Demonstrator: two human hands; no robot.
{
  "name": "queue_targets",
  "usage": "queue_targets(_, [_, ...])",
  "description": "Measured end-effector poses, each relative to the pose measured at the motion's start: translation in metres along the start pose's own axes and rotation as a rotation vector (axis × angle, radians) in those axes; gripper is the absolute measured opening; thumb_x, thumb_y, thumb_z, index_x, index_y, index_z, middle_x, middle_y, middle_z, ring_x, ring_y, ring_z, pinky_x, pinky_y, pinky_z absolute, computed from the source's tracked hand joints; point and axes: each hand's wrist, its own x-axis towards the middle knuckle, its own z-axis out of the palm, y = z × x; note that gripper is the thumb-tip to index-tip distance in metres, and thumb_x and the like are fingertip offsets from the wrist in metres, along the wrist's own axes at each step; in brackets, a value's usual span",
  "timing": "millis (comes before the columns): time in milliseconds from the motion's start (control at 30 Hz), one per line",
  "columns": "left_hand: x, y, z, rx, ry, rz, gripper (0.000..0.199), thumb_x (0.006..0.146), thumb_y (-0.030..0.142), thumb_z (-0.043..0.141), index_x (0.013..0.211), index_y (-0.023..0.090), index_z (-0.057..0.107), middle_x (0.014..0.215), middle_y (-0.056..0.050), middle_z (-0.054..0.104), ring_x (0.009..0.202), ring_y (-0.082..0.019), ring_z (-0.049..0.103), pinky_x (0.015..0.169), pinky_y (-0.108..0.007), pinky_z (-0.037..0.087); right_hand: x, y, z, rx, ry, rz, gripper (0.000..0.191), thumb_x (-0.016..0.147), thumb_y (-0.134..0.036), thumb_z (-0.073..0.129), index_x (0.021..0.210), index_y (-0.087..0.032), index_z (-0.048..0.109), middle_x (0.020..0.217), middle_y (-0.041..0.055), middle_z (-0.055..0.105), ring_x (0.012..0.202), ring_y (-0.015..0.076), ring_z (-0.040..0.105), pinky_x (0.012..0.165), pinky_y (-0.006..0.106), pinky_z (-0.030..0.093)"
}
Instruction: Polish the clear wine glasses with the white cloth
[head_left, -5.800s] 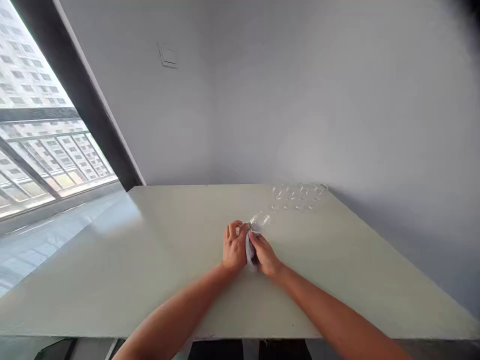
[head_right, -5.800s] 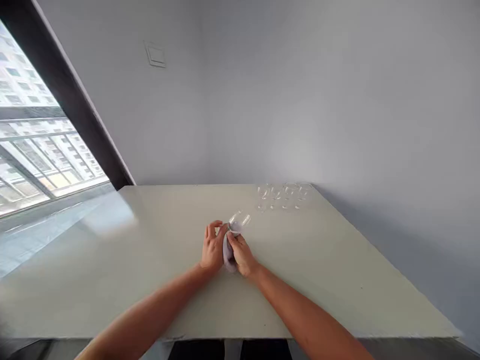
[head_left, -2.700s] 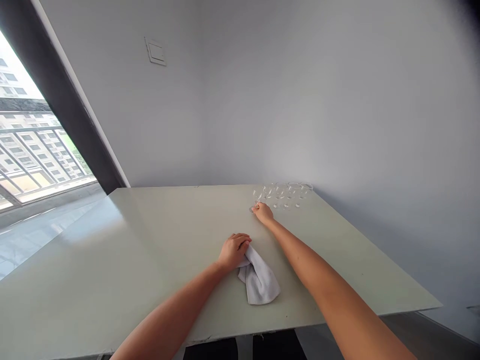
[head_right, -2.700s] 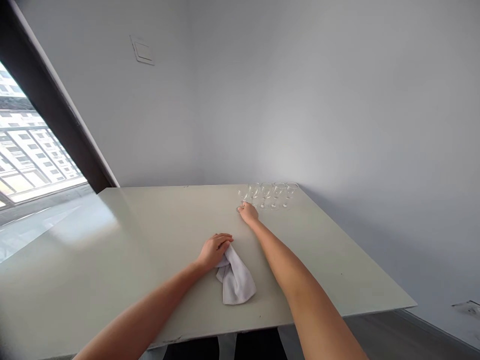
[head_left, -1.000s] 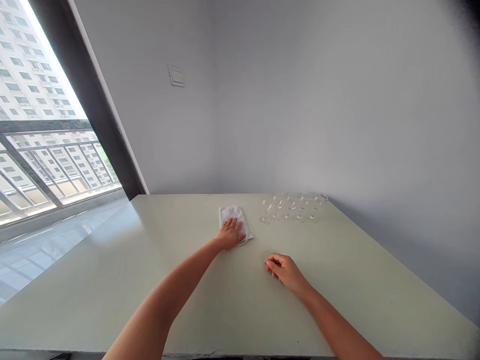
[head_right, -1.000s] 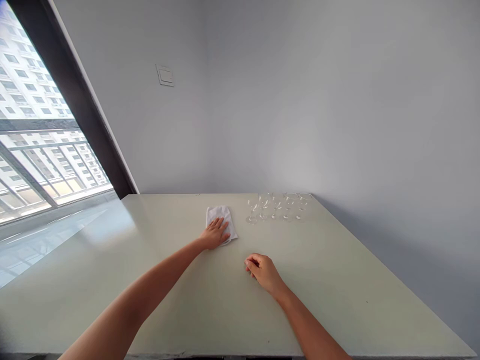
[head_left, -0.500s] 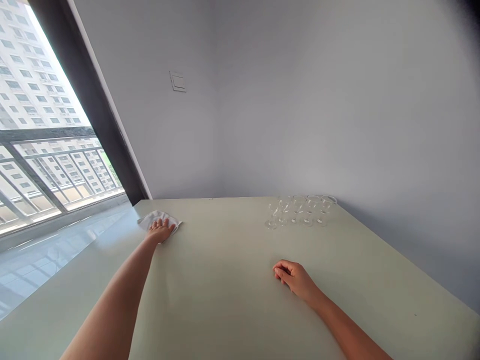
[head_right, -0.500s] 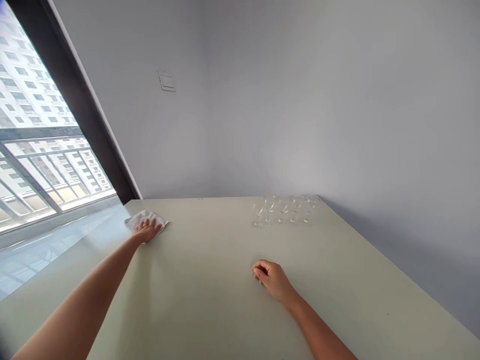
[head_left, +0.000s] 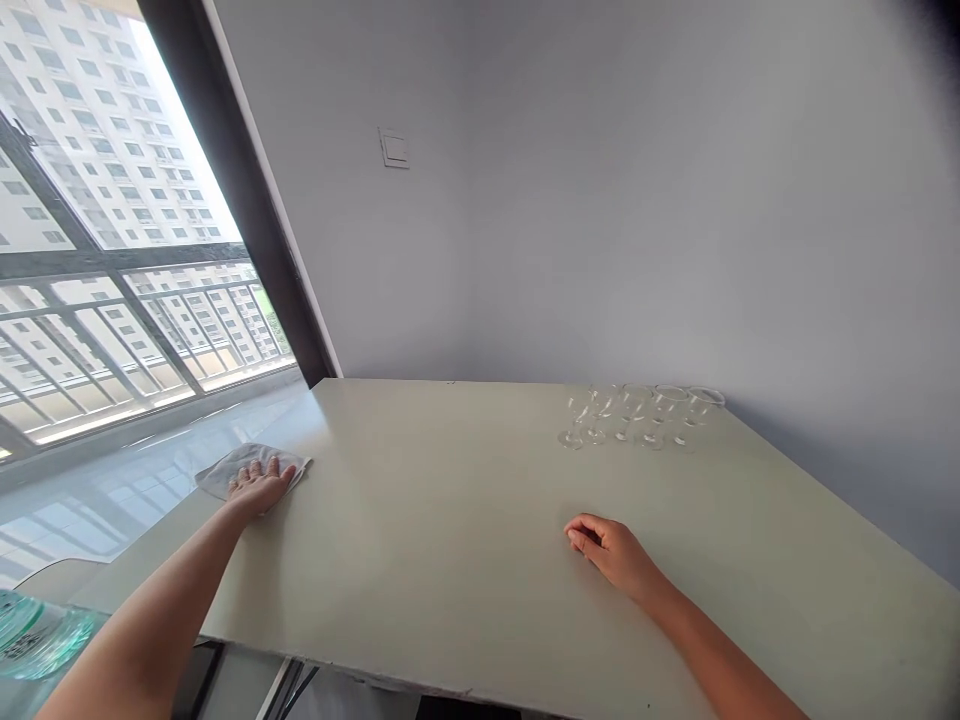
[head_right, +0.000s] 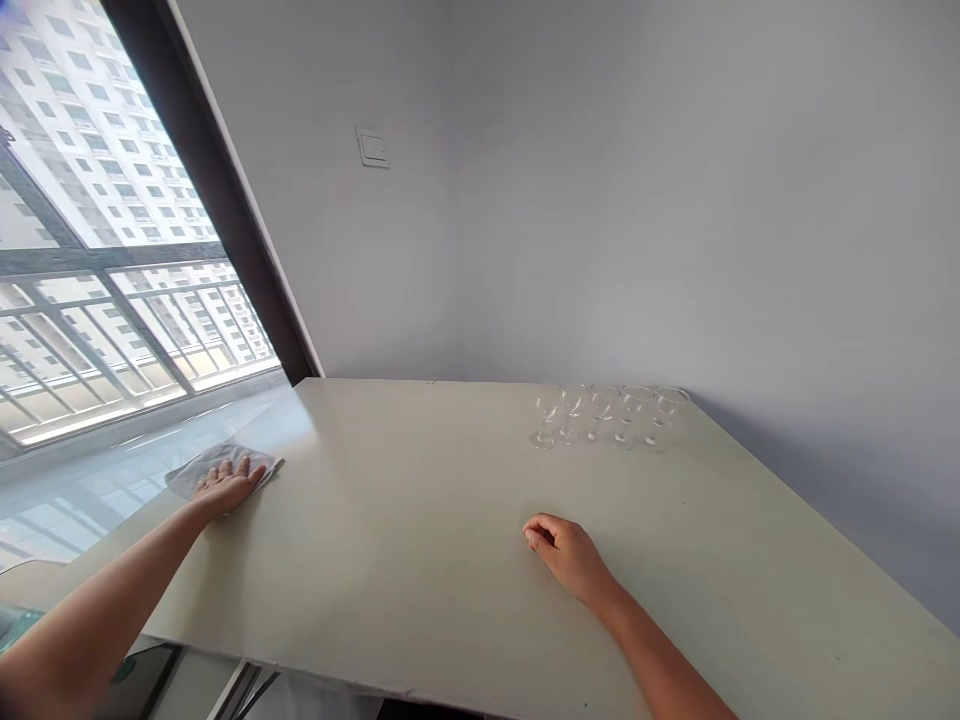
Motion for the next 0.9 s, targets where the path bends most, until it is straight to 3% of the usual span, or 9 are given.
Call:
queue_targets(133, [-0.026, 0.033, -0.002, -0.032, -0.106, 0.079, 0.071, 0.081, 0.058, 0.014, 0.138, 0.017, 0.018, 0.145, -0.014, 0.010, 0.132, -0.031, 0.007, 0.102, -0.046, 0.015, 0.000, -0.003, 0.002, -0.074, 0.000, -0.047, 0.024, 0.076, -0.040, 0.044, 0.066, -0.023, 0.057, 0.061, -0.0007, 0.055, 0.051, 0.0130, 0.043, 0.049, 0.025, 0.033])
queue_targets(400, [-0.092, 0.122, -0.005, -0.034, -0.028, 0.451, 0.063, 0.084, 0.051, 0.022, 0.137, 0.016, 0.023, 0.144, -0.014, 0.013, 0.132, -0.030, 0.006, 0.104, -0.045, 0.011, -0.002, -0.003, 0.004, -0.120, 0.004, -0.086, 0.024, 0.078, -0.039, 0.042, 0.068, -0.023, 0.057, 0.062, -0.0005, 0.054, 0.054, 0.0139, 0.044, 0.052, 0.026, 0.034])
queue_targets(500, [-0.143, 0.158, -0.008, -0.102, 0.005, 0.667, 0.062, 0.084, 0.052, 0.023, 0.135, 0.018, 0.027, 0.144, -0.013, 0.016, 0.132, -0.030, 0.006, 0.104, -0.046, 0.011, -0.003, -0.003, 0.003, -0.110, -0.003, -0.088, 0.025, 0.078, -0.040, 0.042, 0.069, -0.023, 0.057, 0.063, -0.0001, 0.055, 0.056, 0.0144, 0.045, 0.054, 0.026, 0.035])
queue_targets(567, [-0.188, 0.178, -0.012, -0.161, 0.015, 0.896, 0.061, 0.084, 0.053, 0.024, 0.136, 0.021, 0.027, 0.144, -0.011, 0.014, 0.132, -0.029, 0.005, 0.105, -0.047, 0.012, -0.004, -0.004, 0.003, -0.104, 0.000, -0.092, 0.025, 0.078, -0.040, 0.042, 0.069, -0.022, 0.057, 0.063, 0.0003, 0.055, 0.057, 0.0148, 0.046, 0.054, 0.027, 0.035])
queue_targets(667, [-0.253, 0.195, -0.020, -0.256, 0.035, 1.228, 0.059, 0.083, 0.051, 0.032, 0.136, 0.028, 0.023, 0.145, -0.007, 0.012, 0.132, -0.028, 0.008, 0.105, -0.048, 0.015, -0.006, -0.005, 0.002, -0.098, 0.002, -0.096, 0.026, 0.078, -0.041, 0.042, 0.069, -0.022, 0.058, 0.064, 0.0005, 0.056, 0.058, 0.0152, 0.047, 0.056, 0.027, 0.036])
queue_targets(733, [-0.279, 0.198, -0.023, -0.302, 0.054, 1.352, 0.060, 0.082, 0.049, 0.037, 0.136, 0.029, 0.022, 0.145, -0.006, 0.012, 0.132, -0.028, 0.011, 0.105, -0.047, 0.018, -0.007, -0.005, 0.001, -0.083, 0.000, -0.093, 0.026, 0.077, -0.042, 0.042, 0.071, -0.023, 0.059, 0.065, 0.0007, 0.056, 0.060, 0.0156, 0.048, 0.057, 0.027, 0.037])
queue_targets(800, [-0.281, 0.194, -0.022, -0.316, 0.071, 1.358, 0.060, 0.081, 0.050, 0.038, 0.136, 0.030, 0.022, 0.145, -0.006, 0.013, 0.132, -0.027, 0.014, 0.105, -0.046, 0.020, -0.008, -0.005, 0.000, -0.050, -0.011, -0.079, 0.027, 0.076, -0.044, 0.043, 0.071, -0.022, 0.059, 0.066, 0.0008, 0.057, 0.061, 0.0156, 0.048, 0.057, 0.027, 0.038])
queue_targets(900, [-0.243, 0.175, -0.013, -0.277, 0.079, 1.122, 0.060, 0.081, 0.053, 0.035, 0.135, 0.028, 0.027, 0.144, -0.008, 0.016, 0.131, -0.028, 0.015, 0.104, -0.046, 0.020, -0.009, -0.004, -0.003, 0.012, -0.040, -0.026, 0.029, 0.076, -0.045, 0.044, 0.073, -0.021, 0.060, 0.068, 0.0007, 0.057, 0.059, 0.0142, 0.049, 0.056, 0.026, 0.038])
